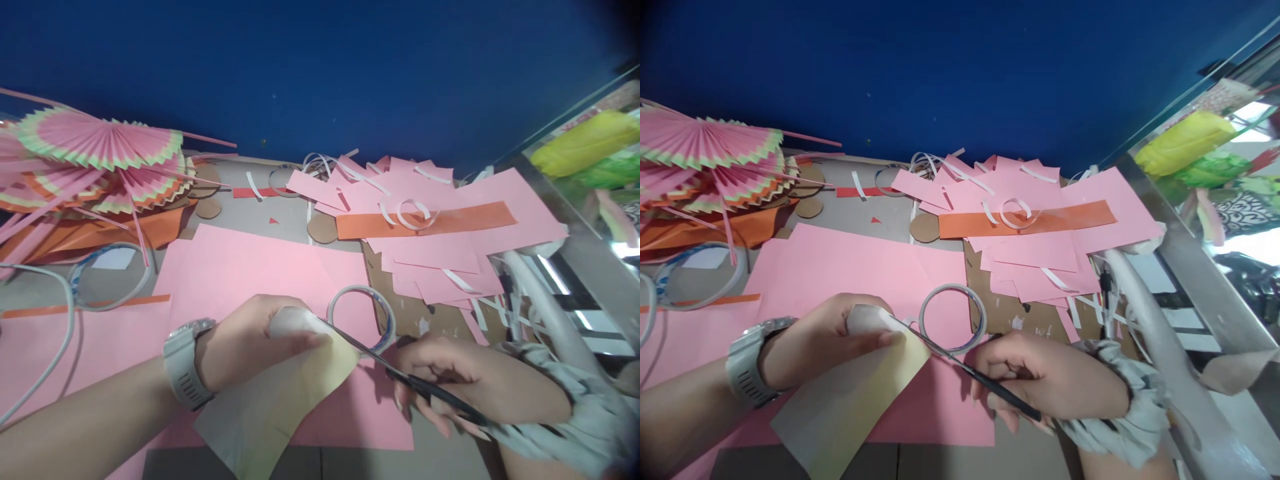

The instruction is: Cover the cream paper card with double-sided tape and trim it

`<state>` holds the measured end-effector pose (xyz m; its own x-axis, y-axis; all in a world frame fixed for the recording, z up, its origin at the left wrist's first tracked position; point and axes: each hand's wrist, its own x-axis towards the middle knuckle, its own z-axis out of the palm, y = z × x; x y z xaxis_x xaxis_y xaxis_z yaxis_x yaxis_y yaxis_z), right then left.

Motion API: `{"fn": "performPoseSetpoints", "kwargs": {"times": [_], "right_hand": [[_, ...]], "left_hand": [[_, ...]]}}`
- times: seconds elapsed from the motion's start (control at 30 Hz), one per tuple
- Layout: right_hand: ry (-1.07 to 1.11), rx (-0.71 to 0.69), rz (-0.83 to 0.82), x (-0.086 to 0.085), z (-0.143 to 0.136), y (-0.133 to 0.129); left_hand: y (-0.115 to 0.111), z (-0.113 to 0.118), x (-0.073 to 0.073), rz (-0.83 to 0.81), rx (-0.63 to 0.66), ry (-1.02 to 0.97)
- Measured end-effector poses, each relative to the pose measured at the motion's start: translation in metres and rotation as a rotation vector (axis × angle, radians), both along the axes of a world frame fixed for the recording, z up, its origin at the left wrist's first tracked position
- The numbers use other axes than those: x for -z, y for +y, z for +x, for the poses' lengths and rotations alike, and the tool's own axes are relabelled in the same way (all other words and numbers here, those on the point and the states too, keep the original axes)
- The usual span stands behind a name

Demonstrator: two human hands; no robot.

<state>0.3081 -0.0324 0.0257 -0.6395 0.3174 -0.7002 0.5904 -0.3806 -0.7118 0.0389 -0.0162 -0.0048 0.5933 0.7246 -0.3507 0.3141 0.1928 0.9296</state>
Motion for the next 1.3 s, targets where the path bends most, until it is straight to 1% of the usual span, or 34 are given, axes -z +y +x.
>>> {"fn": "performPoseSetpoints", "kwargs": {"times": [0.1,0.27,0.37,0.53,0.67,0.83,1.1,1.3], "right_hand": [[0.005,0.039,-0.024,0.0021,-0.0008,-0.0005],[0.002,0.065,-0.023,0.0027,-0.0027,-0.0024],[-0.014,0.079,-0.024,0.003,-0.0046,-0.0033],[-0.011,0.073,-0.044,0.0036,-0.0066,-0.0032],[0.0,0.064,-0.038,0.0037,-0.0054,-0.0022],[-0.004,0.064,-0.052,0.0042,-0.0043,-0.0023],[0.008,0.069,-0.038,0.0049,-0.0047,-0.0037],[0.015,0.044,-0.018,0.0046,-0.0048,-0.0038]], "left_hand": [[-0.0008,0.0003,0.0011,0.0,-0.011,0.014],[-0.0008,0.0006,0.0005,-0.034,-0.026,0.064],[0.0003,0.0007,0.0004,-0.021,-0.032,0.076],[0.001,0.0009,-0.0005,0.006,-0.026,0.074],[0.0013,0.0006,-0.0048,0.033,-0.028,0.079],[0.0035,-0.0003,-0.0075,0.025,0.021,-0.015],[0.0003,-0.003,0.0001,0.029,0.002,-0.064],[0.0016,-0.0027,0.002,0.041,0.02,-0.089]]}}
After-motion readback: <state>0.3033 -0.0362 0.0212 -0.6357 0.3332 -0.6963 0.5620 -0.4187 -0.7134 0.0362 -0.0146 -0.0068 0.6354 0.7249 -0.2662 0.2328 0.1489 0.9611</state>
